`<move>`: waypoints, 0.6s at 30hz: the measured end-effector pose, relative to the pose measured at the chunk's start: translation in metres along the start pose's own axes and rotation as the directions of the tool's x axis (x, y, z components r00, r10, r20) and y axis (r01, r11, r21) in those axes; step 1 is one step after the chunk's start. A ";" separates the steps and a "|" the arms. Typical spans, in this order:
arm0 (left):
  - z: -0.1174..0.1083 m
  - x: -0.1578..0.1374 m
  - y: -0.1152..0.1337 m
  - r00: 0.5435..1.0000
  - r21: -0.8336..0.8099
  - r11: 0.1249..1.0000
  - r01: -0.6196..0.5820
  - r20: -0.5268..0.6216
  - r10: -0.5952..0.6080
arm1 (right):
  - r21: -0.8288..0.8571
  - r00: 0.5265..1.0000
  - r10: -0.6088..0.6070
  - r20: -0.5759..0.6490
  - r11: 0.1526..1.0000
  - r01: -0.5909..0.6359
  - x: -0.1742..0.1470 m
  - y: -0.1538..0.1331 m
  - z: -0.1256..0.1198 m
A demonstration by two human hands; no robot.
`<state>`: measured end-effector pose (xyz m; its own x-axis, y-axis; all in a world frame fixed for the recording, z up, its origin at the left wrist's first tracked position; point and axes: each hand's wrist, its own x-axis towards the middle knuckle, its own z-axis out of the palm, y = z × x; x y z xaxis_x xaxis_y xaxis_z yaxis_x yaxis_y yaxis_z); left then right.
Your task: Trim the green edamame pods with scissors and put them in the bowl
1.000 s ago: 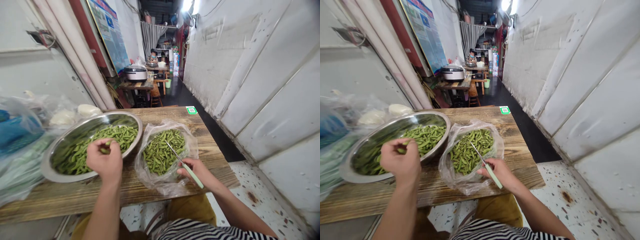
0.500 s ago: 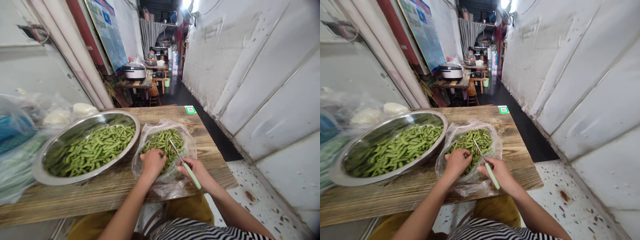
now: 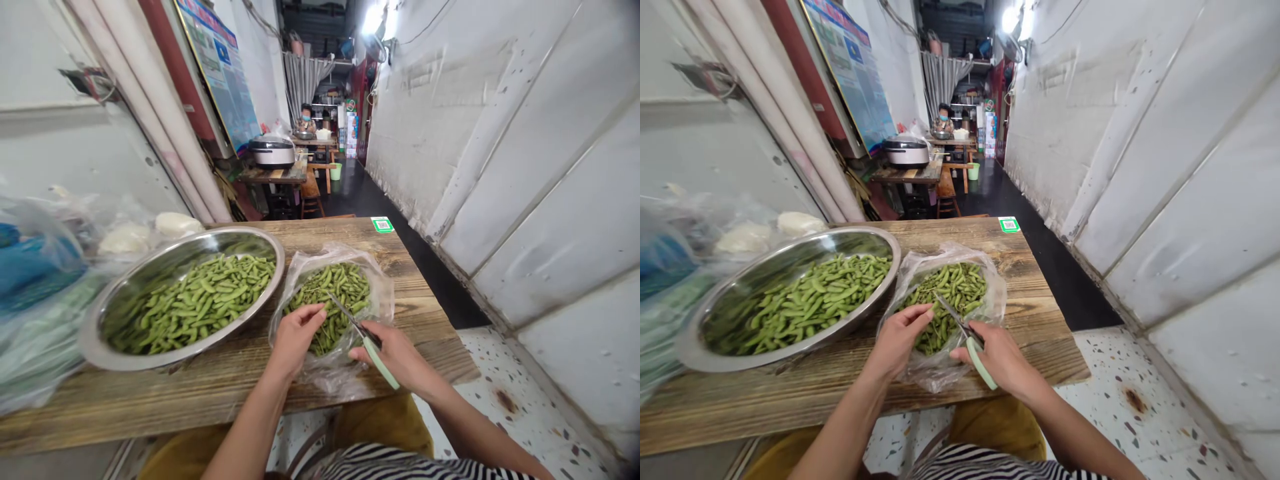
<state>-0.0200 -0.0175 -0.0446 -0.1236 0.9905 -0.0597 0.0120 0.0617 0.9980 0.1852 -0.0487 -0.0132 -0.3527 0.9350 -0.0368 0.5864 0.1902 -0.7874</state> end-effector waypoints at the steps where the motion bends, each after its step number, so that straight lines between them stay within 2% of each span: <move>1: -0.001 -0.001 0.001 1.000 -0.018 1.000 0.006 0.008 -0.006 | -0.015 1.000 -0.003 -0.002 1.000 0.003 0.000 -0.001 0.000; 7: -0.004 -0.006 0.011 0.998 -0.134 0.989 0.056 0.024 -0.053 | -0.065 0.997 -0.052 -0.050 0.997 0.049 0.001 -0.001 0.002; 13: -0.006 -0.011 0.025 0.985 -0.284 0.943 0.173 0.074 -0.159 | -0.083 0.997 -0.083 -0.006 0.993 0.082 -0.001 -0.002 -0.003; 18: -0.004 -0.012 0.027 0.975 -0.399 0.892 0.212 0.143 -0.168 | -0.042 0.997 -0.076 0.005 0.996 0.076 -0.001 0.001 0.000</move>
<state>-0.0220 -0.0287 -0.0166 0.0194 0.9734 -0.2284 -0.4115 0.2160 0.8854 0.1864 -0.0498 -0.0139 -0.3997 0.9164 0.0206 0.5875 0.2733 -0.7617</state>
